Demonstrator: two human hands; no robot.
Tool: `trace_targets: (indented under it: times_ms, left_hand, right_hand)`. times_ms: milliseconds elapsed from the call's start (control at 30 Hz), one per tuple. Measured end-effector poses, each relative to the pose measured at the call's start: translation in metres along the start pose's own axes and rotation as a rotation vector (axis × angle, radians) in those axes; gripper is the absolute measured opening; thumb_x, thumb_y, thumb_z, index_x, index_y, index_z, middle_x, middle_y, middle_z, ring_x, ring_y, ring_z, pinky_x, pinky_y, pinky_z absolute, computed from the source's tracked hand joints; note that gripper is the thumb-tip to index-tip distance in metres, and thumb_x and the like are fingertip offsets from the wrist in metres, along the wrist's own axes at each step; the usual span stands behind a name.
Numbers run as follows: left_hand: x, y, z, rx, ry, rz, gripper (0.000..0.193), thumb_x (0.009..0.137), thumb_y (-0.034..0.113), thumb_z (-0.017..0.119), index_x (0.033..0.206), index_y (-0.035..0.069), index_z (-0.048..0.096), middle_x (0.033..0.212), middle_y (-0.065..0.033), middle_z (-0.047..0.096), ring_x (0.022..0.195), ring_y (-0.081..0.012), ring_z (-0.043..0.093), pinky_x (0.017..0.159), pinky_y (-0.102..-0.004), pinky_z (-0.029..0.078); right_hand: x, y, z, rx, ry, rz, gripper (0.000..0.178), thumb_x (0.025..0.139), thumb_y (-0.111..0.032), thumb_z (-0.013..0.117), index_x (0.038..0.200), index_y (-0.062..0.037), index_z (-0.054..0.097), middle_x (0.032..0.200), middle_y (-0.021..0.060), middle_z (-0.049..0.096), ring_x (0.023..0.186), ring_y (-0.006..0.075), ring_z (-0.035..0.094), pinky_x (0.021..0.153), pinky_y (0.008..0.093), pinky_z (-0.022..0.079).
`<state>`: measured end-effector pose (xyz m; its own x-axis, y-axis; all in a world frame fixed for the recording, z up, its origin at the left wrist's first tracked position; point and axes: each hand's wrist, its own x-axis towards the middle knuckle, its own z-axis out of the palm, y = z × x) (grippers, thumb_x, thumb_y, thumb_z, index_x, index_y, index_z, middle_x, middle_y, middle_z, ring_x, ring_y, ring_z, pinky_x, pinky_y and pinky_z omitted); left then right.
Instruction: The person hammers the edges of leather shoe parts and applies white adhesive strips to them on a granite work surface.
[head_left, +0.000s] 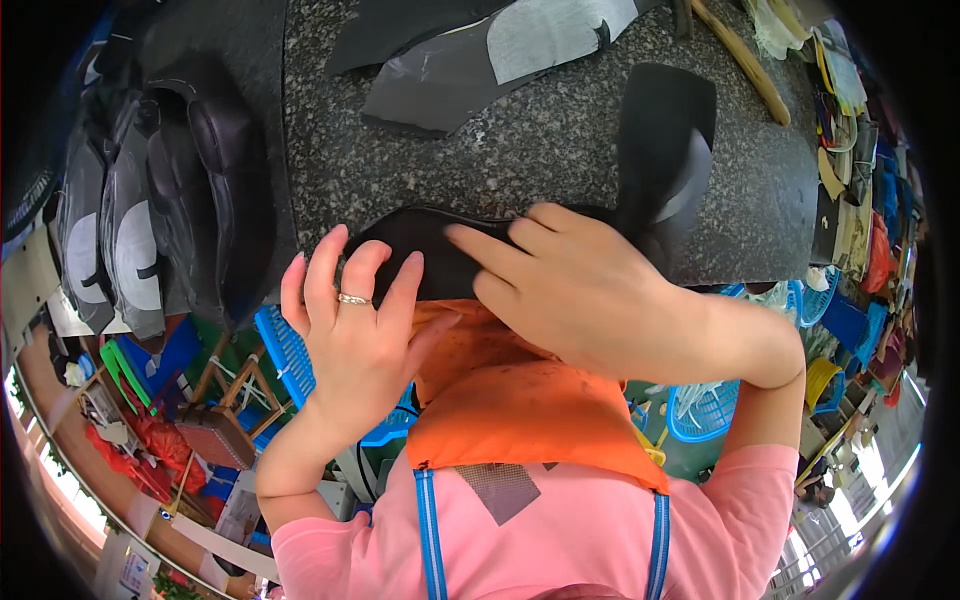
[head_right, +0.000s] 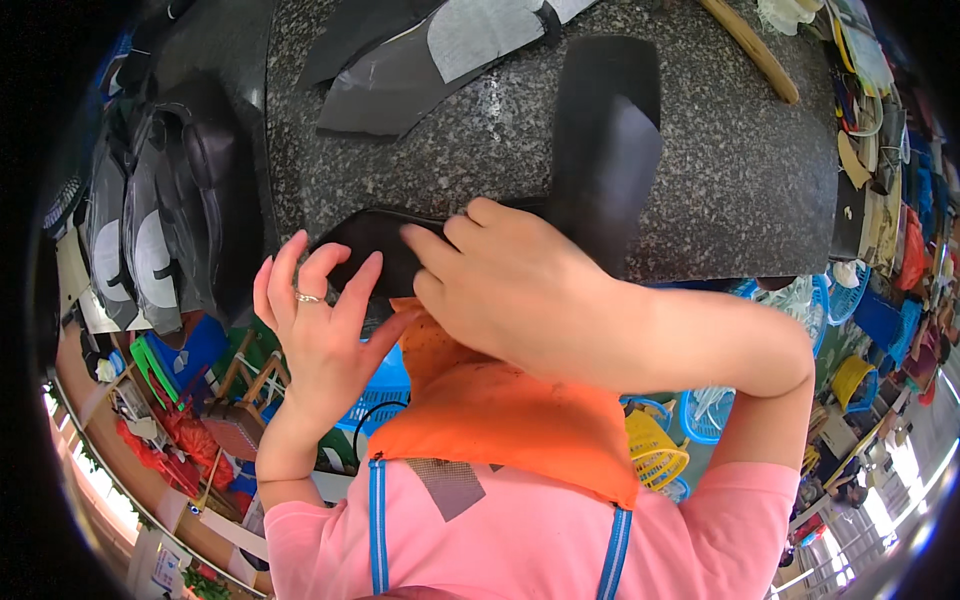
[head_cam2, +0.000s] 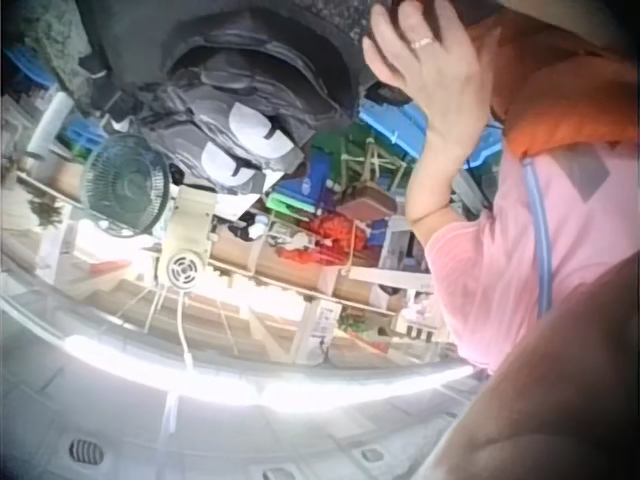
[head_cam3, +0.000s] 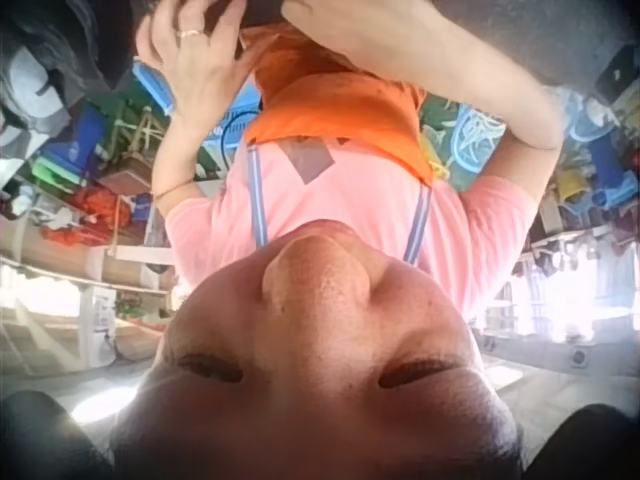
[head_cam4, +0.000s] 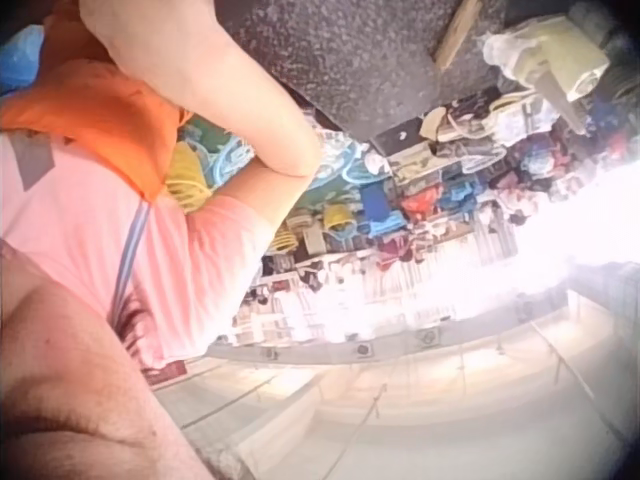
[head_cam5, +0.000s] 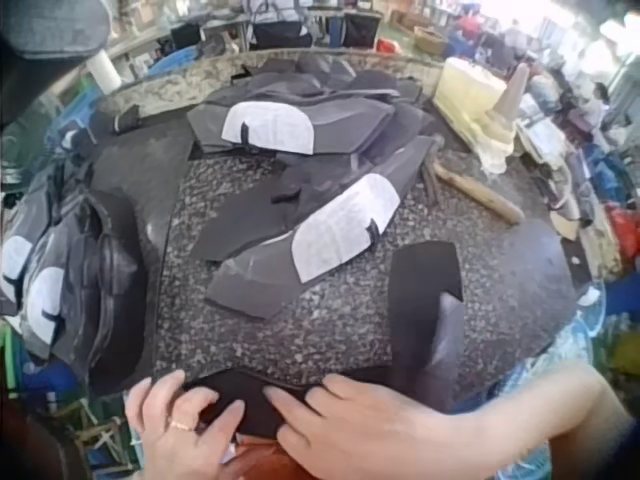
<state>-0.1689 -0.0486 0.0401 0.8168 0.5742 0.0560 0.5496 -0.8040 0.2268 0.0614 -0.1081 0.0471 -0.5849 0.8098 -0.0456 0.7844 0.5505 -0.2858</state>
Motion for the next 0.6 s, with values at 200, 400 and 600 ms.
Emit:
trace_targets:
  times_ms: [200,400,600]
  left_hand:
    - [0.035,0.045,0.015,-0.472,0.004,0.057,0.066,0.066,0.015,0.084,0.127,0.003,0.061,0.123,-0.0134,0.055,0.112,-0.0344,0.053,0.093,-0.0429,0.048]
    - [0.058,0.047,0.046,-0.428,0.199,0.133,0.038,0.070,0.000,0.075,0.107,0.003,0.070,0.102,-0.0086,0.066,0.092,-0.0296,0.061,0.079,-0.0394,0.053]
    - [0.071,0.063,0.044,-0.529,0.087,0.209,0.038,0.071,0.000,0.069,0.109,0.001,0.069,0.106,-0.0105,0.068,0.091,-0.0283,0.063,0.077,-0.0362,0.054]
  right_hand:
    - [-0.060,-0.025,-0.040,-0.120,0.171,0.313,0.034,0.064,-0.023,0.069,0.093,-0.0060,0.066,0.098,0.0037,0.061,0.096,0.0215,0.057,0.090,0.0395,0.046]
    - [-0.086,0.000,-0.020,-0.353,0.140,0.459,0.039,0.070,-0.015,0.066,0.107,-0.0049,0.068,0.109,0.0067,0.059,0.105,0.0234,0.057,0.095,0.0387,0.047]
    - [-0.095,0.010,0.000,-0.247,0.144,0.569,0.040,0.073,-0.011,0.065,0.112,-0.0063,0.068,0.111,0.0081,0.060,0.111,0.0270,0.057,0.096,0.0393,0.048]
